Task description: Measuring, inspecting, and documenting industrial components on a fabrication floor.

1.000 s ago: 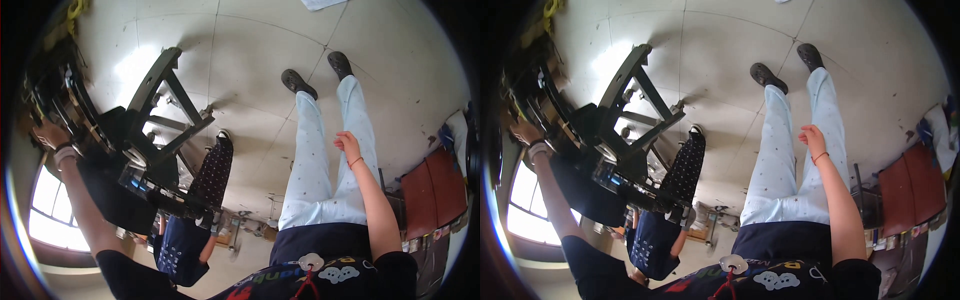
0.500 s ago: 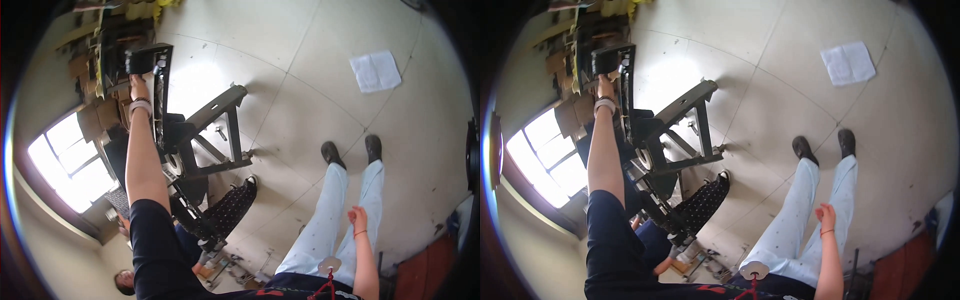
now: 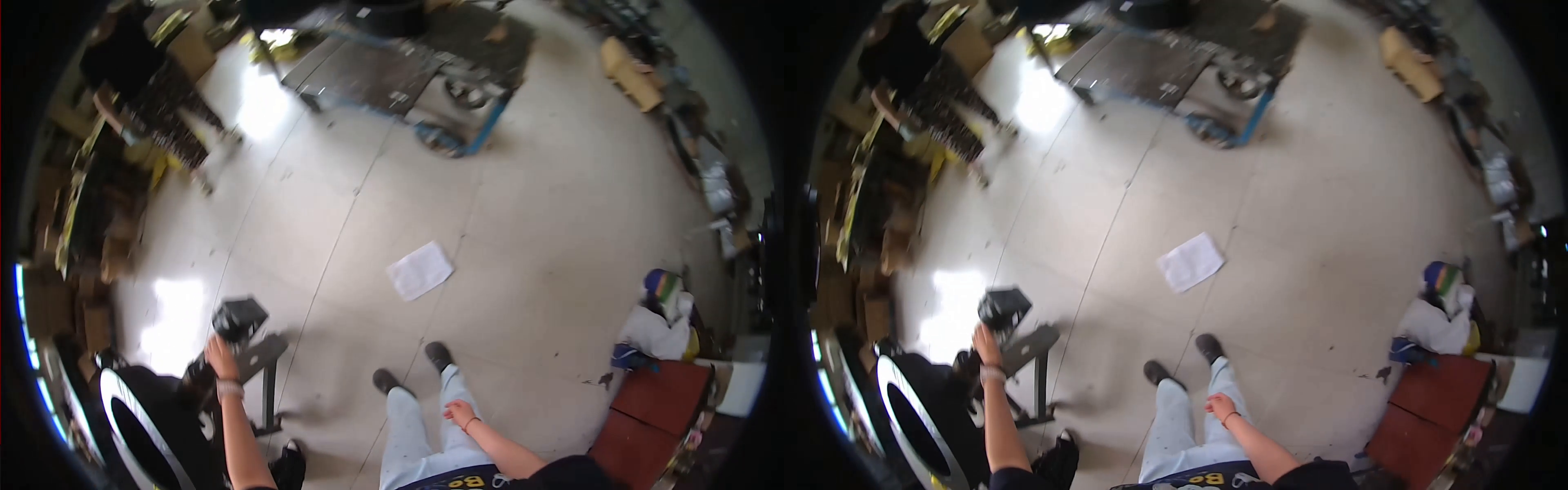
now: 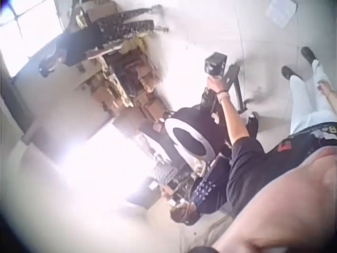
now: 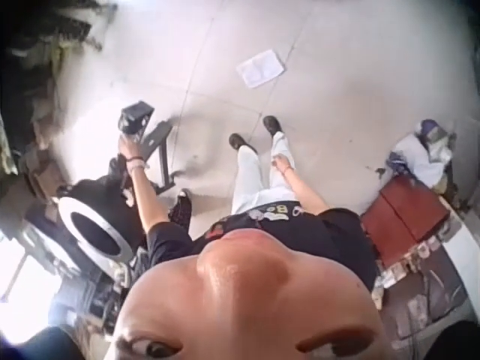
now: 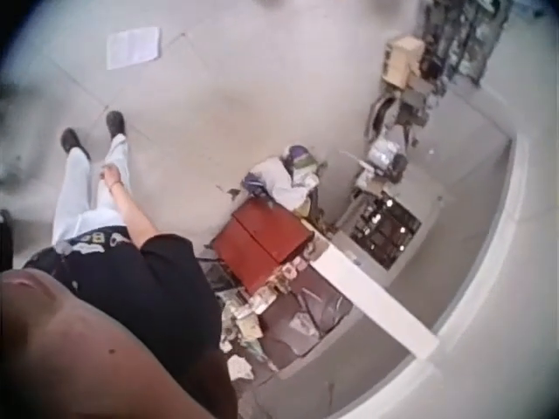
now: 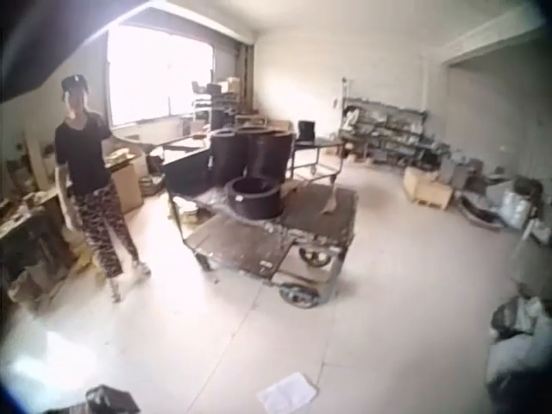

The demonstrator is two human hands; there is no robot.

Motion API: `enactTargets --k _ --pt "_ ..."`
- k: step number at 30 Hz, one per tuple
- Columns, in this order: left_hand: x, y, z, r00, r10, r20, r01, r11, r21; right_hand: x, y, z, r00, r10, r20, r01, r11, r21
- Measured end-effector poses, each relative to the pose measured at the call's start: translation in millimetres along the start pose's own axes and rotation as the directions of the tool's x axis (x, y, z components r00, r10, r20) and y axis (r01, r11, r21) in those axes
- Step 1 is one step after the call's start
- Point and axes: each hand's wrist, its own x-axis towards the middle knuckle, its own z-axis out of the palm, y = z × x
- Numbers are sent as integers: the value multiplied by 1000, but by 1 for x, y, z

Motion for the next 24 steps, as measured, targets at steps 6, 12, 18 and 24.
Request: enactTargets --k 6,12,18,24 --pt "-86 137 -72 490 -316 813 212 -861 -463 -53 -128 -51 979 -205 8 205 972 -115" --pt "-67 144 -61 811 38 583 177 -967 -183 -89 -226 3 832 -555 0 381 571 -727" --pt "-105 206 -53 401 -641 654 -14 -718 -696 -221 -290 170 169 -516 840 904 -259 -341" --pt "-158 239 -165 340 -590 732 37 -770 -637 -284 -374 294 -205 -42 978 603 -793 92"
